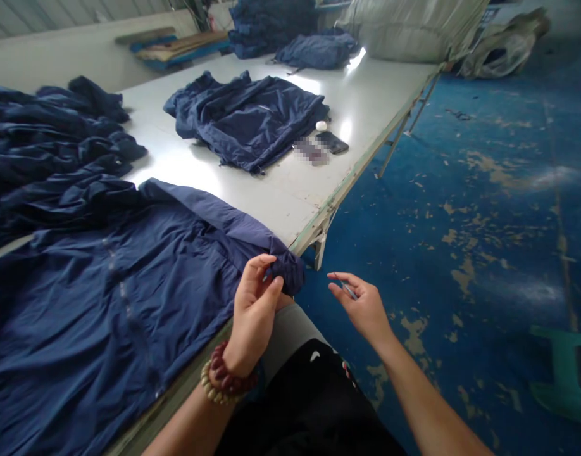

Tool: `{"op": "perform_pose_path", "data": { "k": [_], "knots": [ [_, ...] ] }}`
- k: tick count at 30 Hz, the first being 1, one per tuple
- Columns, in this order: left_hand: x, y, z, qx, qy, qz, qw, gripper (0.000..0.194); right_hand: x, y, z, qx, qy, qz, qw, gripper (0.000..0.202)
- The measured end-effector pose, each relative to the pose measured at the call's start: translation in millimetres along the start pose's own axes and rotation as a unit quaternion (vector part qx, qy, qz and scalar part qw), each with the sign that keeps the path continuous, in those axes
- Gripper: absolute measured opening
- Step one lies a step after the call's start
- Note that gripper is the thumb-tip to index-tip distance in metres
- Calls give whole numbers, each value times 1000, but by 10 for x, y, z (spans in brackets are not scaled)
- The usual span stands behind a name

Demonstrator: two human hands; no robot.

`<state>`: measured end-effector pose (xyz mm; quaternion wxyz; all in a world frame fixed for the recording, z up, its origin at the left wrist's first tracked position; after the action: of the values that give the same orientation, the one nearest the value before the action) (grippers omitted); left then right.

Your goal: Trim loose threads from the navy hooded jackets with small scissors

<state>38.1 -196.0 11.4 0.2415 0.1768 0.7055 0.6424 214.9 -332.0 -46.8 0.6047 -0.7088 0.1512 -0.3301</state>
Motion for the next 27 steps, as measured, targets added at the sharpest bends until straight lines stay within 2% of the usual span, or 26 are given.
{"op": "perform_pose_path", "data": {
  "k": [3, 6, 8, 11, 13, 16, 19, 21, 23, 25, 27],
  "knots": [
    [-34, -94, -72, 2, 46, -103, 994, 37, -158, -252, -37, 11, -13, 38, 999, 39],
    [-57, -126, -106, 10, 50, -211, 976, 40, -319, -424, -48, 0, -20, 79, 997, 40],
    [-49, -122, -127, 11, 55, -266, 962, 41, -434, -475, -41, -22, -49, 122, 991, 44],
    [-2, -127, -173, 13, 73, -295, 953, 41, -582, -489, -28, -52, -90, 175, 979, 48],
    [41, -151, -210, 11, 92, -286, 954, 41, -642, -488, -28, -56, -91, 179, 978, 47],
    [100, -182, -268, -6, 118, -223, 968, 37, -683, -508, -45, -41, -72, 161, 984, 44],
    [162, -113, -347, -89, 165, -69, 980, 34, -698, -554, -76, -21, -51, 137, 989, 40],
    [210, 14, -427, -187, 213, 74, 956, 32, -709, -599, -100, -10, -39, 126, 991, 38],
    [249, 159, -514, -271, 225, 199, 914, 26, -724, -658, -130, 4, -29, 112, 993, 37],
    [291, 271, -578, -304, 197, 267, 893, 21, -748, -732, -163, 22, -27, 90, 995, 36],
    [348, 327, -606, -294, 166, 286, 897, 21, -784, -809, -194, 43, -35, 67, 996, 32]
  ]
}}
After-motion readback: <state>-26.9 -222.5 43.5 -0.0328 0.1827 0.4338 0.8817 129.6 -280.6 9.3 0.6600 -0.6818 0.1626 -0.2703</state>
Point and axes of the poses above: each hand's wrist, its own z-axis towards the middle knuckle, its own x-axis out of the back of the hand, y = z × x, the point moved 2 cm from there along z, towards the middle knuckle, and after that the axes turned 5 degrees about -z, right-handed, at the moved point
